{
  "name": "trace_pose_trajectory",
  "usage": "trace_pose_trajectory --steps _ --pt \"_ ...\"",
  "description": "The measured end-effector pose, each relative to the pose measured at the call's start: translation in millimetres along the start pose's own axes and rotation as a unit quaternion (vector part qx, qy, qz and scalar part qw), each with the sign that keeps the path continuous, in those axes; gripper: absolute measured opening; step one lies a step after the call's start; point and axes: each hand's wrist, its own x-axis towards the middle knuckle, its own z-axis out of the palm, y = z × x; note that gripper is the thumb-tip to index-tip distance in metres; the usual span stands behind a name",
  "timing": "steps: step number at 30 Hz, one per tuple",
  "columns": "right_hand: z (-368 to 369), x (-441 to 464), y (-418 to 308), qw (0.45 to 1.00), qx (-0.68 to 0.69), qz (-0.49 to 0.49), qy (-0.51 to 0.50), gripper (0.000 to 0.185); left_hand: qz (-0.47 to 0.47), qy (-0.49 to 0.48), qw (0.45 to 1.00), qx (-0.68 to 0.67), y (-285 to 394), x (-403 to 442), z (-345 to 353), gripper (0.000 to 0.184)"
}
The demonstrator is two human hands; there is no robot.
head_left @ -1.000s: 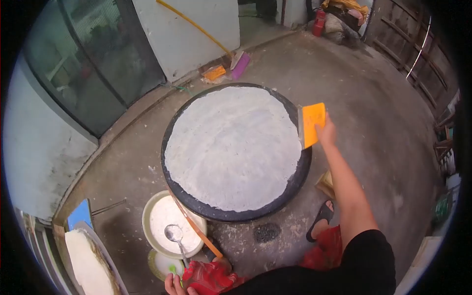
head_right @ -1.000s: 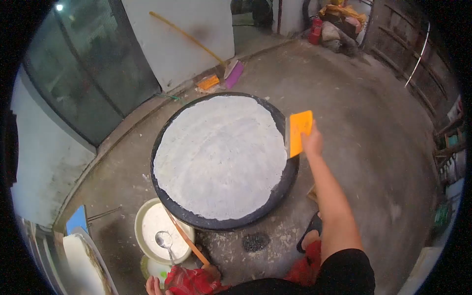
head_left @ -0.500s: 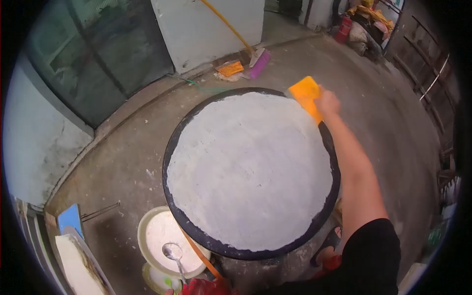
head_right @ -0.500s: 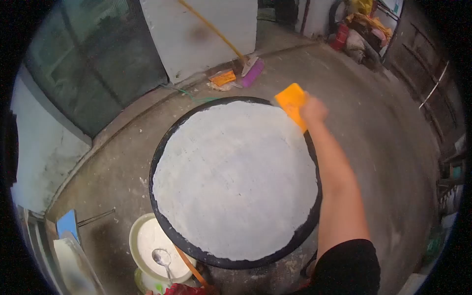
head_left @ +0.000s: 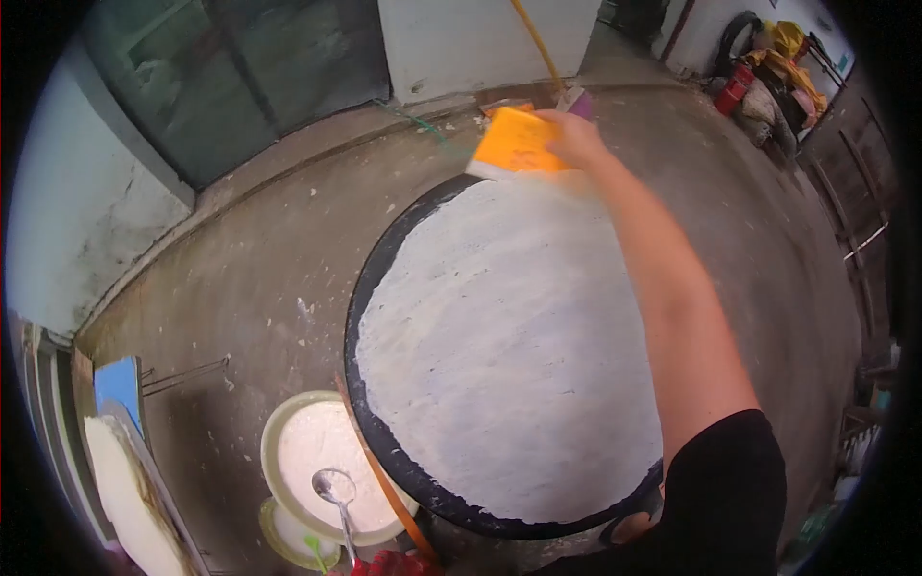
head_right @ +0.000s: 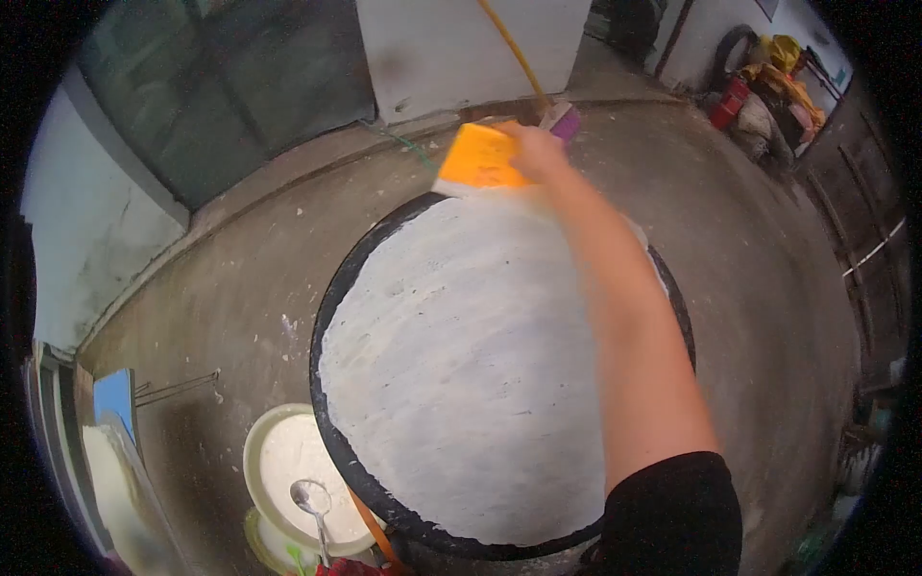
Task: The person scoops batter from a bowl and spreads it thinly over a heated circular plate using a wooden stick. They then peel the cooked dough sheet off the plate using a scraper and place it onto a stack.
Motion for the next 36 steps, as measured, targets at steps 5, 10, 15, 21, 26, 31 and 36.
trace_pose_trajectory --steps 5,10,15,21,26,31,36 --pt "46 -3 -125 0.961 0.106 -0.227 -0.120 0.051 0.005 0.004 1.000 -0.006 3 -3 -9 0.033" --pt "50 -108 -250 0.843 0.102 -0.460 -0.261 0.041 -0.020 0.012 1.000 -0.014 5 -23 -16 0.033" --pt "17 -292 -276 0.679 0.014 -0.600 -0.423 0.019 -0.004 0.036 0.999 -0.038 -4 -57 -24 0.035" --pt "-29 -473 -195 0.611 0.081 -0.674 -0.408 0.013 0.032 0.037 0.997 -0.059 -1 -94 -41 0.037" --pt "-118 -478 -148 0.845 0.058 -0.278 -0.454 0.025 0.078 0.090 0.992 -0.051 -4 -120 -36 0.039" --pt "-104 -489 3 0.908 0.371 0.179 0.080 0.032 0.063 0.108 0.988 -0.095 -20 -140 -18 0.035" --pt "-119 -494 93 0.878 0.207 0.352 0.248 0.039 0.103 0.134 0.979 -0.111 -16 -145 -16 0.028"
